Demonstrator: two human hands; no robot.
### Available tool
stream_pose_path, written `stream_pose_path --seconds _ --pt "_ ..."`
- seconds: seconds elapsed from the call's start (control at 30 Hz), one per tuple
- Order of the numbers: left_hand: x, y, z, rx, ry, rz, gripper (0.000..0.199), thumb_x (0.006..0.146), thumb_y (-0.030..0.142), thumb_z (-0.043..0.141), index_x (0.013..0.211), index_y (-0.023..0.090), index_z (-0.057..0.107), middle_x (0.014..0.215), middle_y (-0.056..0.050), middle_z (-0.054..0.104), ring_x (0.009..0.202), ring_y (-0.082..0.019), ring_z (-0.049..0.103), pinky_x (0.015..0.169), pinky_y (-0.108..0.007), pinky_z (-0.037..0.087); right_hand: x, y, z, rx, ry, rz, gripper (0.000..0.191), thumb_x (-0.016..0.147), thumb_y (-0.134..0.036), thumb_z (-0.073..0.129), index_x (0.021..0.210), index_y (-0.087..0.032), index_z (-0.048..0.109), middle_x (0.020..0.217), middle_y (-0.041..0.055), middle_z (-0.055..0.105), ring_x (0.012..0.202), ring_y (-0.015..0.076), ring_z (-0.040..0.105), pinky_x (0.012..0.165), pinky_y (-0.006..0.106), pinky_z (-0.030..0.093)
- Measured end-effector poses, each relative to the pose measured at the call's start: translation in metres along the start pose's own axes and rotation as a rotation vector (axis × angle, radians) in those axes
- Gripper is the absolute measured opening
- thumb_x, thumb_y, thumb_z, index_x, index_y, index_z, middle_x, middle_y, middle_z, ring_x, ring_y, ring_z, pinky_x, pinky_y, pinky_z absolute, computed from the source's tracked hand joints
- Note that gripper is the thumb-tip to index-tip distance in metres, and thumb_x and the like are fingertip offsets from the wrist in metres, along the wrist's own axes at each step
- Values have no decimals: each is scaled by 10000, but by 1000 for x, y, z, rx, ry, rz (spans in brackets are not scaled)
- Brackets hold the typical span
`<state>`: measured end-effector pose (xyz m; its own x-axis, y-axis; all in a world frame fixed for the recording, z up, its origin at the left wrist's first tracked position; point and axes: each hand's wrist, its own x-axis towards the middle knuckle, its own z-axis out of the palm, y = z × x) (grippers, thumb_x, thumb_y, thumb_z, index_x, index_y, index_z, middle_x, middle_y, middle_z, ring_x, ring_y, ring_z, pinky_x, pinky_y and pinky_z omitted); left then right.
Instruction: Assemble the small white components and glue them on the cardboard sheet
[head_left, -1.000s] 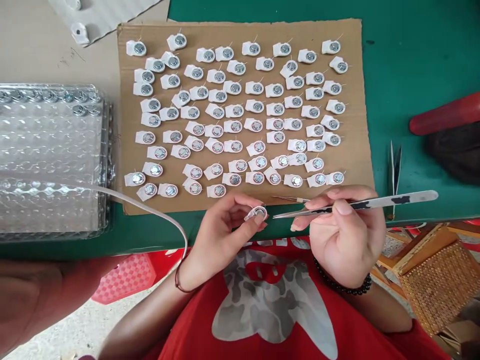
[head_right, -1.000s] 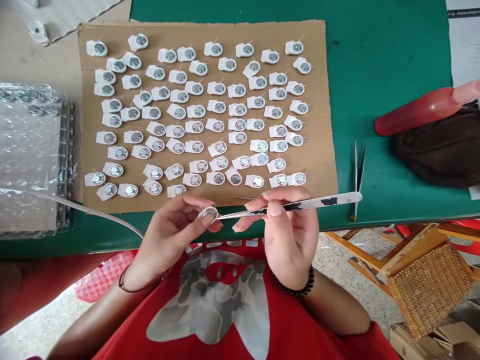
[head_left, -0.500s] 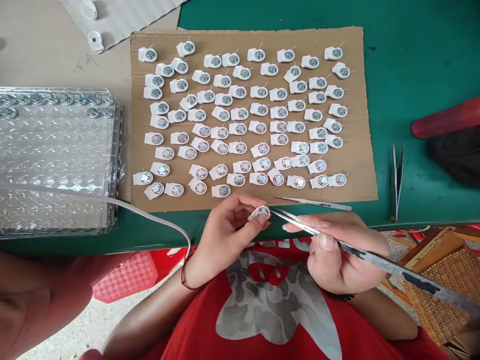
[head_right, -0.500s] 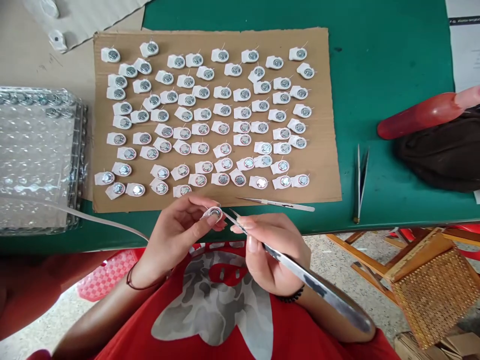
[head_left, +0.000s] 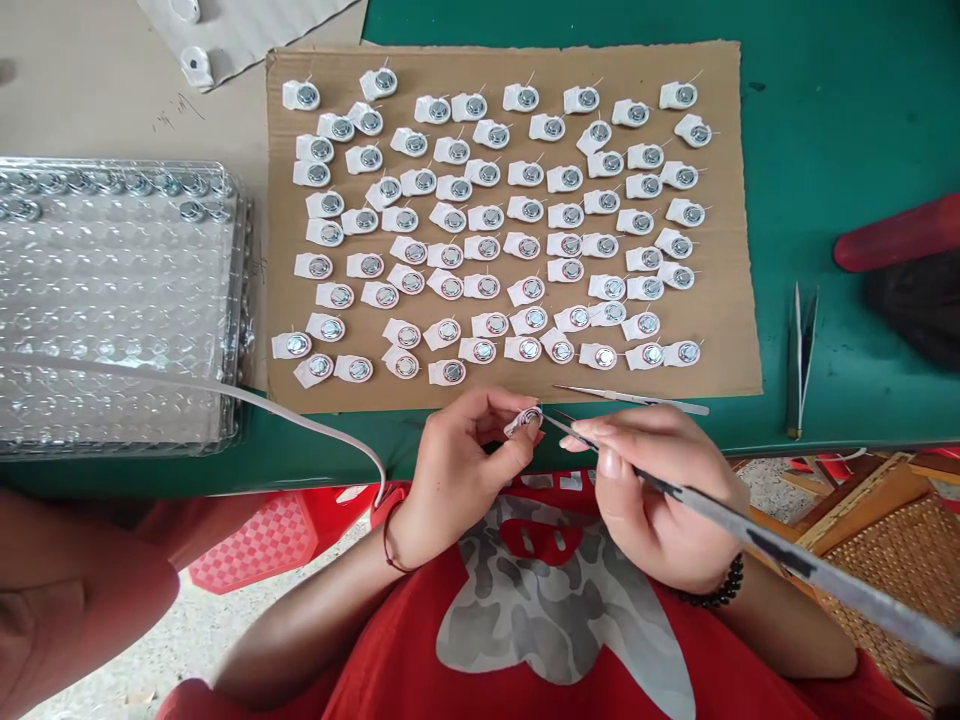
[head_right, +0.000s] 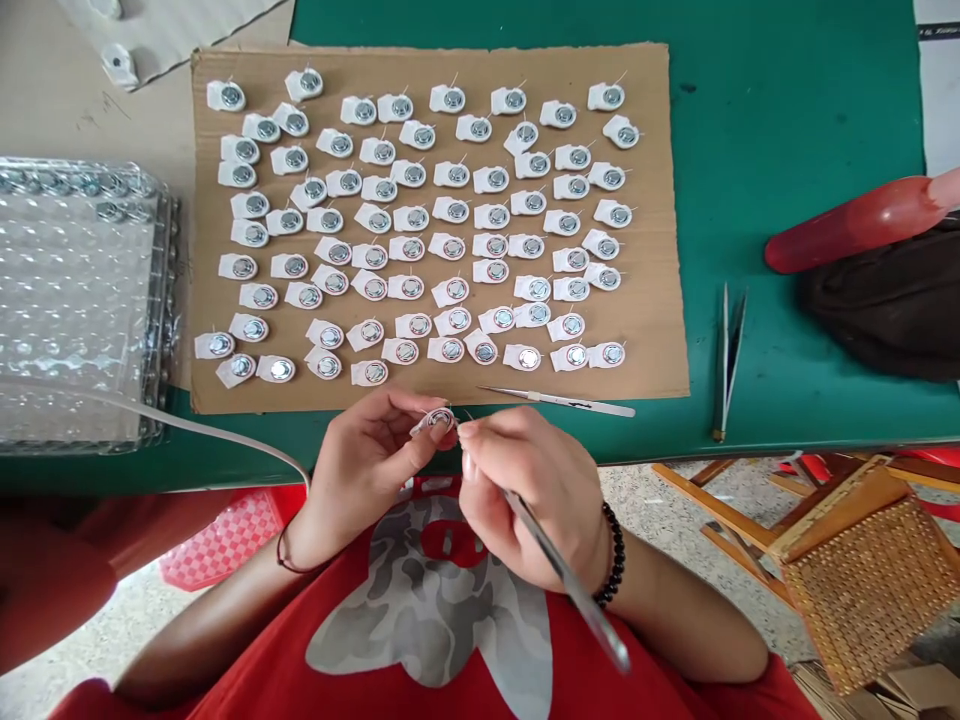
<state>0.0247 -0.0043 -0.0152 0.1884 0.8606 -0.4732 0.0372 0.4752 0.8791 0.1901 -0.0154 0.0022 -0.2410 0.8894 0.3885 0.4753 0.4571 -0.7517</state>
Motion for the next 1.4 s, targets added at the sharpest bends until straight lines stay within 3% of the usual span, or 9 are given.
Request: stream_pose_path --seconds 0.1,0.33,0.47,0.57,0.73,0.87,1.13,1.3,1.4 --pt "-2 -3 2 -9 24 3 175 767 273 655 880 147 611 763 -29 682 671 -125 649 611 -191 520 7 0 0 44 -35 67 227 769 -50 507 972 -151 493 844 47 574 736 109 588 615 226 512" --pt "-3 -5 3 30 41 34 155 762 266 657 863 153 625 828 -33 702 714 -139 664 635 -191 531 26 -1 -7 -12 -169 42 98 814 -74 470 842 -168 477 792 43 561 685 94 567 589 216 499" --pt "-4 -6 3 72 45 52 142 763 253 652 862 153 630 832 -33 705 699 -131 659 619 -180 525 33 5 -9 10 -200 127 39 841 -146 477 837 -185 473 751 23 567 627 99 574 555 223 484" --pt "-4 -5 3 72 68 71 138 761 246 655 867 162 628 814 -22 704 719 -127 664 652 -178 530 37 7 -9 31 -174 185 39 854 -180 481 817 -180 470 724 0 570 566 69 555 501 192 442" --pt "-1 0 4 100 160 116 135 729 240 677 818 161 613 758 -15 709 668 -130 671 606 -174 534 34 0 -2 -104 -77 77 96 837 -159 509 760 -173 453 747 2 560 674 78 537 613 206 450" --pt "1 3 2 163 220 136 169 723 295 694 807 172 615 747 -8 708 656 -131 676 583 -165 535 26 -1 5 -1 -7 68 64 851 -188 487 813 -161 444 799 21 579 717 90 555 635 218 470" --pt "2 9 0 169 145 104 197 681 288 733 799 174 625 745 -18 718 673 -163 688 581 -193 555 18 6 8 71 26 50 85 876 -247 482 879 -162 484 710 7 576 638 91 536 576 213 430" --pt "-2 10 2 -7 71 55 180 672 239 734 791 166 620 736 -22 710 668 -141 675 616 -194 549 15 -4 11 81 36 86 29 857 -192 491 864 -174 512 748 -7 614 663 74 571 613 181 463" --pt "-7 8 4 -68 41 6 165 732 273 668 834 150 624 775 -53 709 693 -141 668 659 -221 546 6 -3 13 67 58 96 52 842 -196 492 822 -191 540 646 -11 588 584 89 570 532 186 462"
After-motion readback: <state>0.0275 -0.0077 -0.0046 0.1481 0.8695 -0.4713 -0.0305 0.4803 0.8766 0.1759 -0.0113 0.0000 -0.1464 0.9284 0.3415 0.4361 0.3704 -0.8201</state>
